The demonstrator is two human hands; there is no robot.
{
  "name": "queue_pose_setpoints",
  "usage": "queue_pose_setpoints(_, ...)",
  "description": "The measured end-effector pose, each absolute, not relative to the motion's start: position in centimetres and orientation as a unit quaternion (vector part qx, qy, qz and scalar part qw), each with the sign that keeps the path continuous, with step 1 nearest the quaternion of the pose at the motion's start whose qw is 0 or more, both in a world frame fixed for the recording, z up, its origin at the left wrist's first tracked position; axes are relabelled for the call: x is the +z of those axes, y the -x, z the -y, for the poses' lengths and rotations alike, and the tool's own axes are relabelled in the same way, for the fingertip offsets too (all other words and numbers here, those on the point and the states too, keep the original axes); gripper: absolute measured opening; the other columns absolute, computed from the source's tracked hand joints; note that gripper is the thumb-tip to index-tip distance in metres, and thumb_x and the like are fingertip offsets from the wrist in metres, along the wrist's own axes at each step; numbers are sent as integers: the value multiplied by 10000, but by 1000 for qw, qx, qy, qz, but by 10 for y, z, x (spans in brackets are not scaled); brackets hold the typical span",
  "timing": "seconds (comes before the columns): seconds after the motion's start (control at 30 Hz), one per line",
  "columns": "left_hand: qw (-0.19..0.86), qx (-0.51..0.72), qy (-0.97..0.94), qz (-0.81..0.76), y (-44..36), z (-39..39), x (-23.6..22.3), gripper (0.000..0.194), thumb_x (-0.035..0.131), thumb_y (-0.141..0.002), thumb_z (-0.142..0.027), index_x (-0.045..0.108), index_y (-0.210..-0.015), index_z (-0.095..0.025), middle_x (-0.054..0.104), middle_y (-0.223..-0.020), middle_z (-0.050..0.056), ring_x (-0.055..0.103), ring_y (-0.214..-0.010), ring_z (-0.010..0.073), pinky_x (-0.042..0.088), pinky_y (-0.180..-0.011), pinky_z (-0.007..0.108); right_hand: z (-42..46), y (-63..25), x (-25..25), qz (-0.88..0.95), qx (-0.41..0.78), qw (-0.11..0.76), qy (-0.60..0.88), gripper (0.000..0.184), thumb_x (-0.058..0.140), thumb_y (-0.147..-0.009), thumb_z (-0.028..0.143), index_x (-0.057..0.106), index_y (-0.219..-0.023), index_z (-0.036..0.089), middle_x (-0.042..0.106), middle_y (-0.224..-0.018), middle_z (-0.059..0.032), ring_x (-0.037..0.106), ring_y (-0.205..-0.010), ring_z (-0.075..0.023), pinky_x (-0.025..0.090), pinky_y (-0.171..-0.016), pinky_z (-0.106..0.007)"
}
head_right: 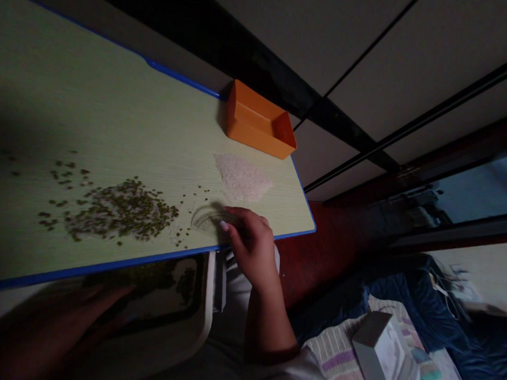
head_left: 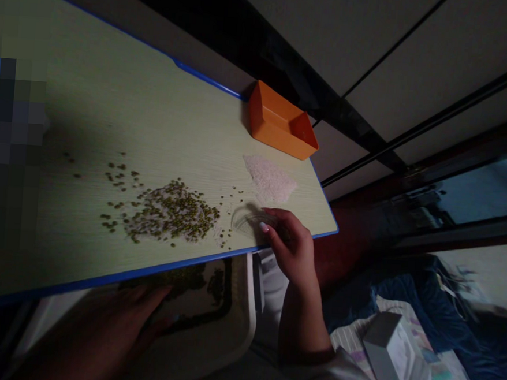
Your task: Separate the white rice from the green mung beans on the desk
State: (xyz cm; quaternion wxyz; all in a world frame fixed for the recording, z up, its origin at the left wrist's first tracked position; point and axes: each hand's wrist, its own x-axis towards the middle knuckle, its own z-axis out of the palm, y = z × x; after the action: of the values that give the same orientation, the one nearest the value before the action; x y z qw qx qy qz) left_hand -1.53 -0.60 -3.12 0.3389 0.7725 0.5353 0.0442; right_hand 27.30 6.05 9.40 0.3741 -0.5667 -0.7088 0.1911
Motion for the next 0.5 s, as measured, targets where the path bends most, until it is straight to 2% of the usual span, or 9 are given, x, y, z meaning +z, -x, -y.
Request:
queue_pose_setpoints(0.1, 329, -7, -787, -522, 16, 8, -31, 552, 417, -944, -510, 656, -1379, -268, 700, -1423, 135, 668, -1280, 388, 500, -1113, 621, -66, -270, 93, 711, 201, 380, 556, 226, 676, -960, 315, 721, -1182, 307, 783, -1163, -51, 716, -1092, -245, 571, -948, -455)
queue_pose_setpoints(0.27, 310, 18, -796, -519, 19, 11, -40, 506, 372, -984, -486, 631, -1391, -336, 714, -1411, 91, 685, -1258, 348, 520, -1091, 585, -76, -268, 97, 738, 221, 370, 519, 191, 645, -983, 300, 729, -1154, 308, 791, -1119, -30, 724, -1049, -216, 564, -931, -415)
queue_pose_setpoints(0.5, 319, -9, -783, -535, 17, 9, -45, 573, 394, -918, -559, 647, -1381, -337, 709, -1419, 93, 678, -1258, 374, 498, -1103, 621, -79, -273, 101, 768, 236, 351, 480, 174, 651, -992, 279, 722, -1148, 314, 794, -1119, -20, 720, -1022, -199, 525, -905, -401)
